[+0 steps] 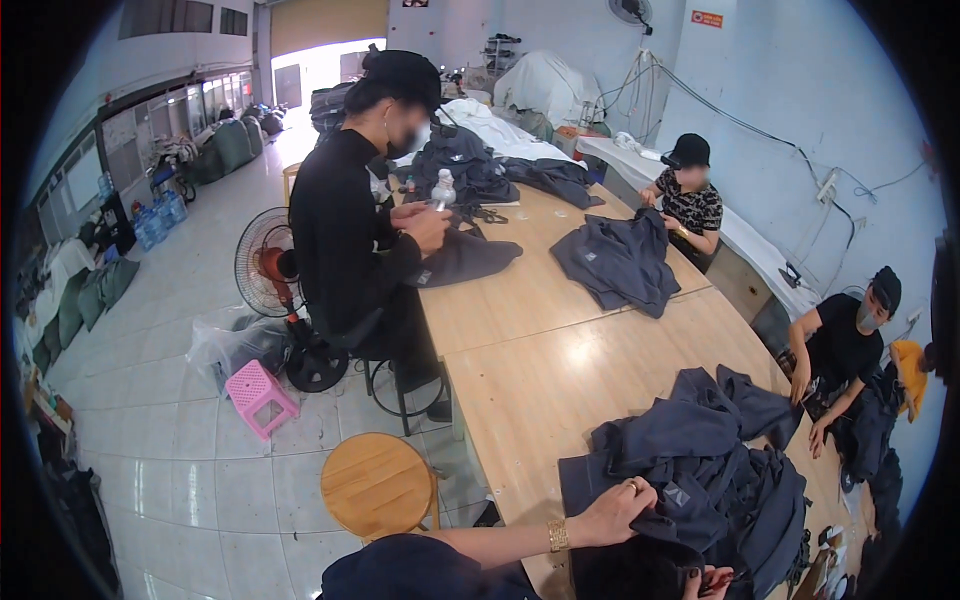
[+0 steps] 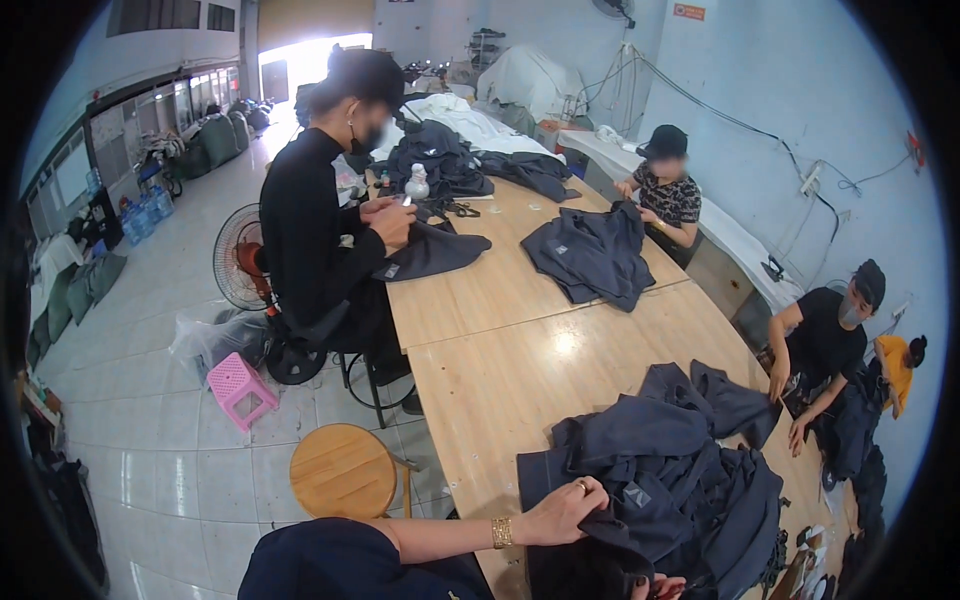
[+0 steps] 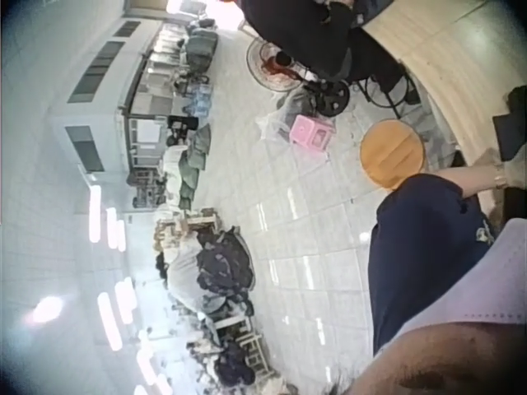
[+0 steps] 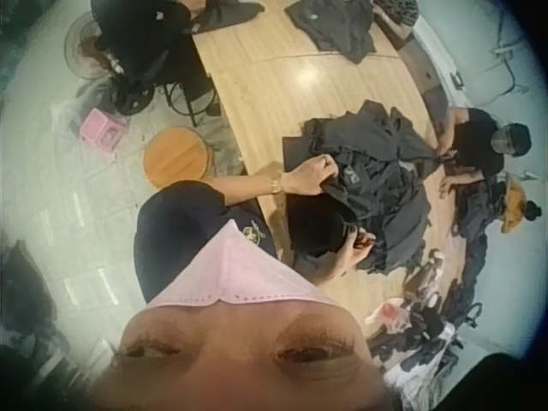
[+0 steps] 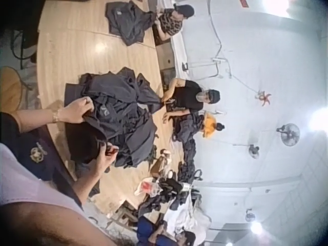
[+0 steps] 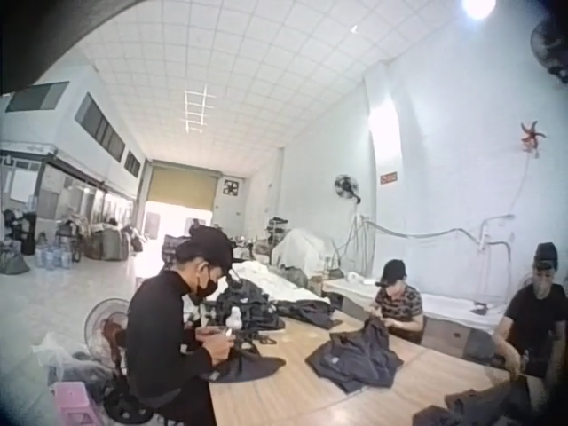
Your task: Trim loose threads from finished garments using small clippers or scissors.
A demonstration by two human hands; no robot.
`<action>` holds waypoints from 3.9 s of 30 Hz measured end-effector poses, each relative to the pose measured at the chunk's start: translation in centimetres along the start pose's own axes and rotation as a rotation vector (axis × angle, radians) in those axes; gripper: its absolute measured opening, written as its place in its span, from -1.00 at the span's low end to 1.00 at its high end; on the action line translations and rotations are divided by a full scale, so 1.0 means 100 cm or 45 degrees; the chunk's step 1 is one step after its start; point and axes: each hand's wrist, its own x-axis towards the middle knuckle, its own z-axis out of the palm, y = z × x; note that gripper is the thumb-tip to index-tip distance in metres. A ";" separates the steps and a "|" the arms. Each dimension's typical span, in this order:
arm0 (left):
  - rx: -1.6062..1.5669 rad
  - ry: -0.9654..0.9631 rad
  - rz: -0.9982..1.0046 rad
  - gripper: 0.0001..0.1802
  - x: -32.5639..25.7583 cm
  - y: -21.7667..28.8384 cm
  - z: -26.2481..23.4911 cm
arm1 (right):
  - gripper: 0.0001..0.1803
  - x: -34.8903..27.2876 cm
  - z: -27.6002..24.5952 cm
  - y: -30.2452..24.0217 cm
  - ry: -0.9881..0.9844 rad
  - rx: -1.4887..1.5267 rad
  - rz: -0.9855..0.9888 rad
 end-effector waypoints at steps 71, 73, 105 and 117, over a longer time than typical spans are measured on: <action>-2.632 -0.519 -1.629 -0.69 -0.025 0.042 0.022 | -0.77 -0.062 -0.003 0.047 0.664 -1.121 -0.486; -2.733 -0.561 -1.627 -0.67 -0.029 0.039 0.020 | -0.78 -0.061 -0.005 0.043 0.690 -1.141 -0.538; -2.540 -0.425 -1.297 -0.56 -0.006 0.020 0.008 | -0.88 -0.039 -0.016 0.041 0.774 1.843 0.257; -2.250 -0.145 -0.596 -0.57 0.009 0.059 -0.016 | -0.78 -0.038 -0.023 0.004 0.712 0.335 0.404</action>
